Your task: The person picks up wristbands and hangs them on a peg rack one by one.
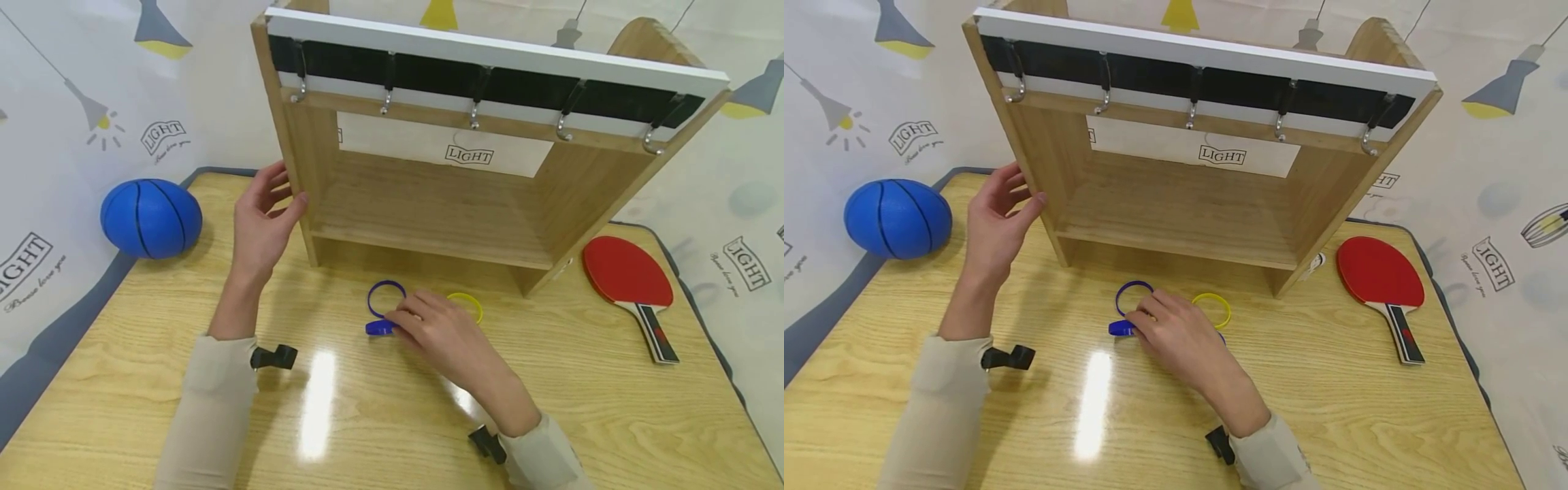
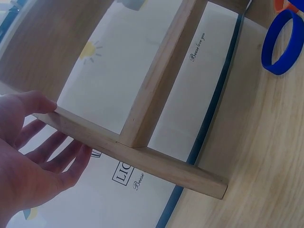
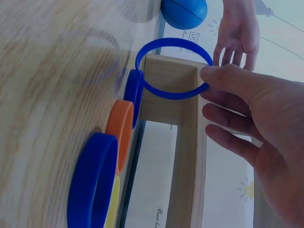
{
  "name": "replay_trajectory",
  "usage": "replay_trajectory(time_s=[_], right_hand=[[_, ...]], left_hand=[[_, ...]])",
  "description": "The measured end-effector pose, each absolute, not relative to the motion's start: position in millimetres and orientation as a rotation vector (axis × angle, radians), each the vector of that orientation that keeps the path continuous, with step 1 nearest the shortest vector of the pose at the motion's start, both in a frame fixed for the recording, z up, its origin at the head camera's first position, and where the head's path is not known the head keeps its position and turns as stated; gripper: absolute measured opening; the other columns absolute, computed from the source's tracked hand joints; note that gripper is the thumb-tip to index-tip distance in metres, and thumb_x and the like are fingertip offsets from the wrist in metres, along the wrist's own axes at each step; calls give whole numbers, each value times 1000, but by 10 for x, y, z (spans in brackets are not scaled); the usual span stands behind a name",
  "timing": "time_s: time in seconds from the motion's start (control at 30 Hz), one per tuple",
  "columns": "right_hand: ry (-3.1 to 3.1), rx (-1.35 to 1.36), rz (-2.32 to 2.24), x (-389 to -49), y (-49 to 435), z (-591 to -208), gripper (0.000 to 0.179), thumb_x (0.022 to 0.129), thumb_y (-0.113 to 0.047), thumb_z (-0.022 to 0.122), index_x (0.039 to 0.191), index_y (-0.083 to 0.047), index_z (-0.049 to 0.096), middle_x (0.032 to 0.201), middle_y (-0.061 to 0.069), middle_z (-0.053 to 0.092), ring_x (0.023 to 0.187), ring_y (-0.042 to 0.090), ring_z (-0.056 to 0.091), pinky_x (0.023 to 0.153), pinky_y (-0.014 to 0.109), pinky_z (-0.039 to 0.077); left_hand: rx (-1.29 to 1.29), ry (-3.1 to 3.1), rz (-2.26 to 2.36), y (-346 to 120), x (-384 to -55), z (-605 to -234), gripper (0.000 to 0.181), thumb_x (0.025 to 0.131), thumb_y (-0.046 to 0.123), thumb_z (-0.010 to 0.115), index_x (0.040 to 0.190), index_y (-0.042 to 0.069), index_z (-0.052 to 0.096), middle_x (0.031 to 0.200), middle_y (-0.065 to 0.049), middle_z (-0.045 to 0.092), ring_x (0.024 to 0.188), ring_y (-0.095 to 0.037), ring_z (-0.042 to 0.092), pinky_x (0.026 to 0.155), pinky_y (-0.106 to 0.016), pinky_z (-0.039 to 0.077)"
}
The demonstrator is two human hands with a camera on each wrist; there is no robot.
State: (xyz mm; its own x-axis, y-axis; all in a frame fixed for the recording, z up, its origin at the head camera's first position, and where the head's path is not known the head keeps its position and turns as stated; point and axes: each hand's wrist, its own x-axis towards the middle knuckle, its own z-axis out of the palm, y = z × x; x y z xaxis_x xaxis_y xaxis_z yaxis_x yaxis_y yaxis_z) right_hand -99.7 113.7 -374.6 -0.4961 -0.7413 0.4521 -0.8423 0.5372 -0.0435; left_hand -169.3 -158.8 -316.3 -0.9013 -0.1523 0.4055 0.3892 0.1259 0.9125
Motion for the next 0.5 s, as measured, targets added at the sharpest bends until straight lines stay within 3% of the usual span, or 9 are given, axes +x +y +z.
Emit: replay_trajectory(time_s=[0.33, 0.5], right_hand=[[-2378, 1293, 451, -1010, 1160, -3727, 19, 84, -17, 79, 100, -9, 75, 95, -1, 68, 90, 17, 61, 79, 29, 52], [-2355, 1287, 589, -1008, 1175, -3683, 18, 83, -17, 80, 99, -10, 75, 94, -2, 68, 87, 14, 62, 73, 26, 53]], left_hand=[[-220, -2017, -1834, -1585, -1700, -3160, 45, 91, 6, 65, 135, 7, 57, 129, -13, 58, 112, -29, 58, 85, -31, 50], [-199, -2008, -1848, -1625, -1783, -3270, 45, 91, 9, 67, 136, 13, 58, 130, -11, 58, 112, -27, 58, 85, -30, 50]])
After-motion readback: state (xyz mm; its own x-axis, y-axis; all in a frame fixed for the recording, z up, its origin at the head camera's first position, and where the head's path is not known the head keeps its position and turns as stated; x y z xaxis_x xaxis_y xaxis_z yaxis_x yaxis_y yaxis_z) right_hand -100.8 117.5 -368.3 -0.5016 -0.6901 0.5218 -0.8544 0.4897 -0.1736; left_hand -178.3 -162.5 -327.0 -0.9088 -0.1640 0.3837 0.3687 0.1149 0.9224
